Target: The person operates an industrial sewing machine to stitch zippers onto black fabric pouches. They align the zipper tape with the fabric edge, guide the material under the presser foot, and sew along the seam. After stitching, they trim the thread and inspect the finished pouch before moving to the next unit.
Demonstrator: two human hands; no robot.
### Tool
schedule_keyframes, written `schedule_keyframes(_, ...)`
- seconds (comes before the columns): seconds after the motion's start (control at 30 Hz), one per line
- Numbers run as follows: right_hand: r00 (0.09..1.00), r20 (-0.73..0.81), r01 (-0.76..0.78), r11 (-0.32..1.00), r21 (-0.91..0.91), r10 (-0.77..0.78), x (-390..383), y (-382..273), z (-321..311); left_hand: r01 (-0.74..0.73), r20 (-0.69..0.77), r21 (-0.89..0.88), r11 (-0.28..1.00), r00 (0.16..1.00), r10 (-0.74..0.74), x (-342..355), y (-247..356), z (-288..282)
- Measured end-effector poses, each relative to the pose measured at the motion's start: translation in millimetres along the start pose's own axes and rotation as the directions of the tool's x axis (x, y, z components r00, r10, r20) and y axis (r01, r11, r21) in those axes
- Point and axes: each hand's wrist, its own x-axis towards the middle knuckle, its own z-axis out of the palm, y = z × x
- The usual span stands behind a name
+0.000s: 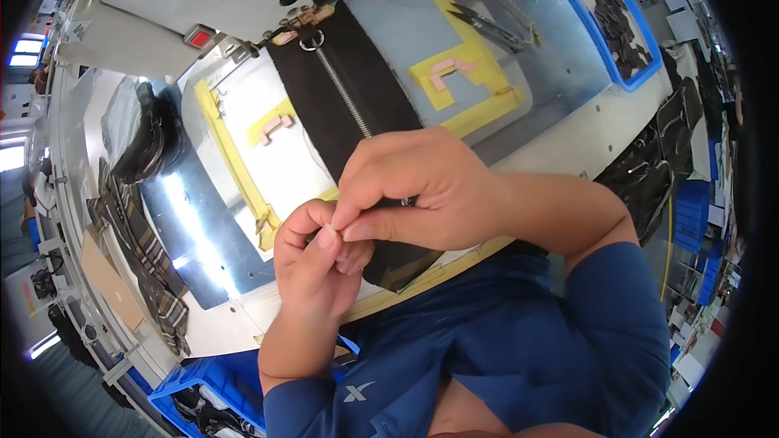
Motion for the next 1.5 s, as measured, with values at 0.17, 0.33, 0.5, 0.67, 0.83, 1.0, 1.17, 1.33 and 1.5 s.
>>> schedule_keyframes(0.17, 1.0, 0.008, -0.022, 0.999, 0.026, 0.022, -3, 1, 0, 0.011, -0.007, 0.032, 0.999, 1.0, -0.011, 3, -5, 2)
schedule_keyframes(0.33, 0.992, -0.001, -0.128, 0.986, 0.107, 0.129, -3, 2, -5, -0.019, -0.011, 0.045, 0.999, 1.0, 0.02, 7, -5, 0)
schedule_keyframes(0.5, 0.93, 0.041, -0.331, 0.785, 0.524, 0.365, -6, -3, -9, -0.015, -0.106, 0.247, 0.969, 0.994, 0.042, 6, -5, 6)
schedule_keyframes(0.67, 0.912, -0.013, -0.353, 0.799, 0.486, 0.411, -4, -7, -11, -0.148, -0.051, 0.263, 0.953, 0.985, 0.167, 5, -7, 3)
schedule_keyframes(0.83, 0.899, -0.005, -0.404, 0.834, 0.374, 0.438, -6, -8, -13, -0.264, -0.014, 0.293, 0.919, 0.96, 0.28, 5, -8, -4)
schedule_keyframes(1.0, 0.925, 0.007, -0.377, 0.919, 0.11, 0.379, -7, -13, -11, -0.306, -0.008, 0.367, 0.879, 0.943, 0.332, 3, -8, -1)
schedule_keyframes(1.17, 0.965, -0.02, -0.262, 0.963, -0.071, 0.261, -8, -17, -12, -0.312, 0.009, 0.456, 0.834, 0.938, 0.346, 2, -7, -2)
schedule_keyframes(1.33, 0.981, -0.008, -0.191, 0.969, -0.159, 0.192, -7, -15, -13, -0.288, 0.001, 0.478, 0.829, 0.945, 0.328, 0, -8, -4)
schedule_keyframes(1.5, 0.981, -0.011, -0.191, 0.963, -0.189, 0.192, -8, -12, -12, -0.233, -0.025, 0.498, 0.836, 0.959, 0.282, -1, -5, -2)
